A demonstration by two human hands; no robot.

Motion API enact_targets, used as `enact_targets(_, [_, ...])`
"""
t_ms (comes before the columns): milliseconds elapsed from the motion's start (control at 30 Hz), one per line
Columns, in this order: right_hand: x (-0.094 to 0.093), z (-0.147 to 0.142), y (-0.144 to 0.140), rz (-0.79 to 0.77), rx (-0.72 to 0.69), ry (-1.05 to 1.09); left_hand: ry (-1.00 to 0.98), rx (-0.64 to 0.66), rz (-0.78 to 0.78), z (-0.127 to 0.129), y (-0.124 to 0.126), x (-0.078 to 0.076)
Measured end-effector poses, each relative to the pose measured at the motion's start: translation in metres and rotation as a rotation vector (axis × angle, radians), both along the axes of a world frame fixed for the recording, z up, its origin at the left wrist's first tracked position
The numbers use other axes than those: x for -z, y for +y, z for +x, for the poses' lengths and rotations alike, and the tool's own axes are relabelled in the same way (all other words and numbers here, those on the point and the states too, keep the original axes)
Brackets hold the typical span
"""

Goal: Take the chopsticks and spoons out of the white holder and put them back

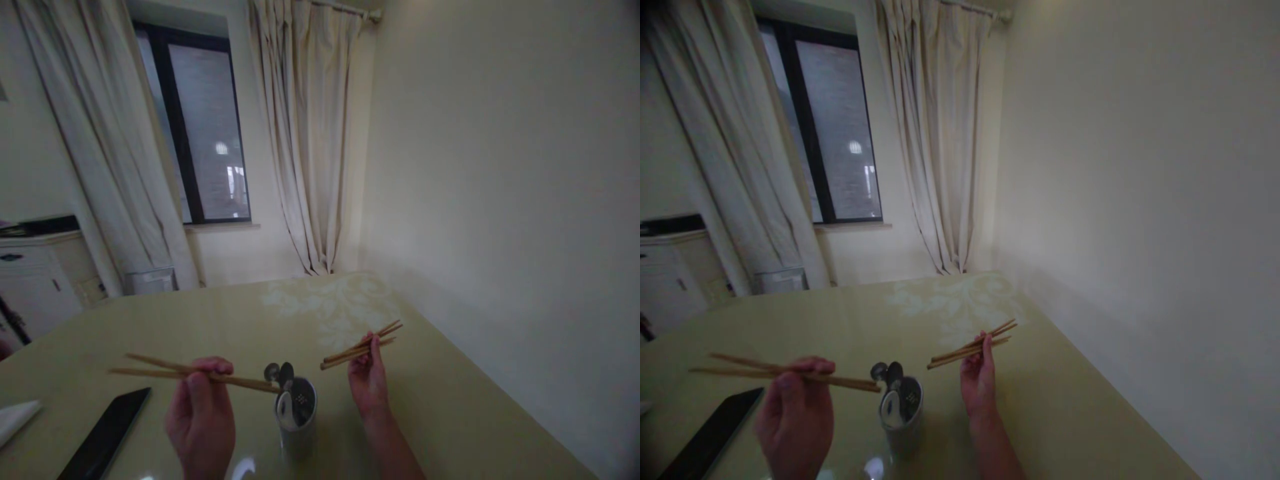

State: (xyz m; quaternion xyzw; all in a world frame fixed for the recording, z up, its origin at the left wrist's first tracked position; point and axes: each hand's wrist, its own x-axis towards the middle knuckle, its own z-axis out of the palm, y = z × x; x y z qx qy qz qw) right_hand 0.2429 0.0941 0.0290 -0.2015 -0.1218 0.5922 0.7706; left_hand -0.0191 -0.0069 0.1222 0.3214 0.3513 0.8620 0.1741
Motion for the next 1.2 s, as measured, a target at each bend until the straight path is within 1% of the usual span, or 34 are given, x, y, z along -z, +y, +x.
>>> enact_targets(67, [0.011,-0.004,0.006,-0.028,0.039,-0.042,-0.056,0.044,0.091,-0.008,0.006,-0.017])
enact_targets(100, [0.015,-0.009,0.009,-0.039,0.06,-0.091,-0.044,0.071,0.085,-0.014,0.01,-0.021])
enact_targets(133, [0.02,-0.015,0.011,-0.049,0.081,-0.154,-0.004,0.061,0.036,-0.019,0.016,-0.02])
enact_targets(167, [0.023,-0.022,0.012,-0.058,0.092,-0.222,0.065,0.012,-0.056,-0.025,0.022,-0.015])
enact_targets(200, [0.026,-0.029,0.013,-0.066,0.093,-0.283,0.19,-0.037,-0.199,-0.03,0.028,-0.005])
enact_targets(233, [0.027,-0.037,0.013,-0.075,0.088,-0.328,0.356,-0.043,-0.37,-0.034,0.034,0.008])
enact_targets(267, [0.028,-0.045,0.013,-0.083,0.07,-0.364,0.503,-0.066,-0.489,-0.036,0.04,0.023])
enact_targets(300, [0.028,-0.052,0.012,-0.091,0.04,-0.398,0.63,-0.056,-0.56,-0.037,0.045,0.039])
enact_targets(367, [0.026,-0.062,0.008,-0.106,-0.04,-0.498,0.814,0.003,-0.628,-0.034,0.053,0.068])
enact_targets(400, [0.024,-0.065,0.005,-0.111,-0.083,-0.562,0.872,0.028,-0.642,-0.031,0.056,0.079])
enact_targets(433, [0.022,-0.068,0.003,-0.109,-0.131,-0.626,0.928,0.056,-0.639,-0.027,0.058,0.089])
enact_targets(500, [0.019,-0.07,-0.002,-0.091,-0.207,-0.718,1.058,0.111,-0.603,-0.018,0.06,0.1])
enact_targets(567, [0.018,-0.071,-0.006,-0.053,-0.276,-0.777,1.254,0.177,-0.555,-0.009,0.06,0.105])
enact_targets(633, [0.019,-0.073,-0.008,-0.005,-0.334,-0.818,1.475,0.23,-0.543,0.0,0.06,0.106])
enact_targets(700, [0.021,-0.074,-0.008,0.03,-0.38,-0.851,1.639,0.244,-0.584,0.006,0.06,0.105])
enact_targets(767, [0.024,-0.074,-0.006,0.037,-0.38,-0.866,1.713,0.217,-0.651,0.008,0.06,0.104])
enact_targets(833, [0.024,-0.069,-0.001,0.022,-0.279,-0.861,1.742,0.2,-0.711,0.005,0.061,0.105])
enact_targets(933, [0.018,-0.053,0.003,-0.009,0.003,-0.817,1.764,0.211,-0.842,-0.004,0.061,0.109])
enact_targets(967, [0.016,-0.048,0.004,-0.013,0.069,-0.805,1.77,0.219,-0.885,-0.006,0.061,0.11])
enact_targets(1000, [0.014,-0.044,0.003,-0.003,0.093,-0.802,1.775,0.228,-0.916,-0.008,0.061,0.111])
enact_targets(1033, [0.013,-0.042,0.001,0.017,0.073,-0.808,1.779,0.243,-0.925,-0.008,0.061,0.113])
enact_targets(1067, [0.012,-0.042,-0.001,0.043,0.016,-0.82,1.787,0.265,-0.911,-0.008,0.061,0.114])
enact_targets(1167, [0.014,-0.051,-0.008,0.128,-0.218,-0.858,1.796,0.327,-0.812,-0.005,0.062,0.118])
enact_targets(1200, [0.015,-0.054,-0.009,0.142,-0.248,-0.869,1.786,0.328,-0.788,-0.005,0.062,0.12])
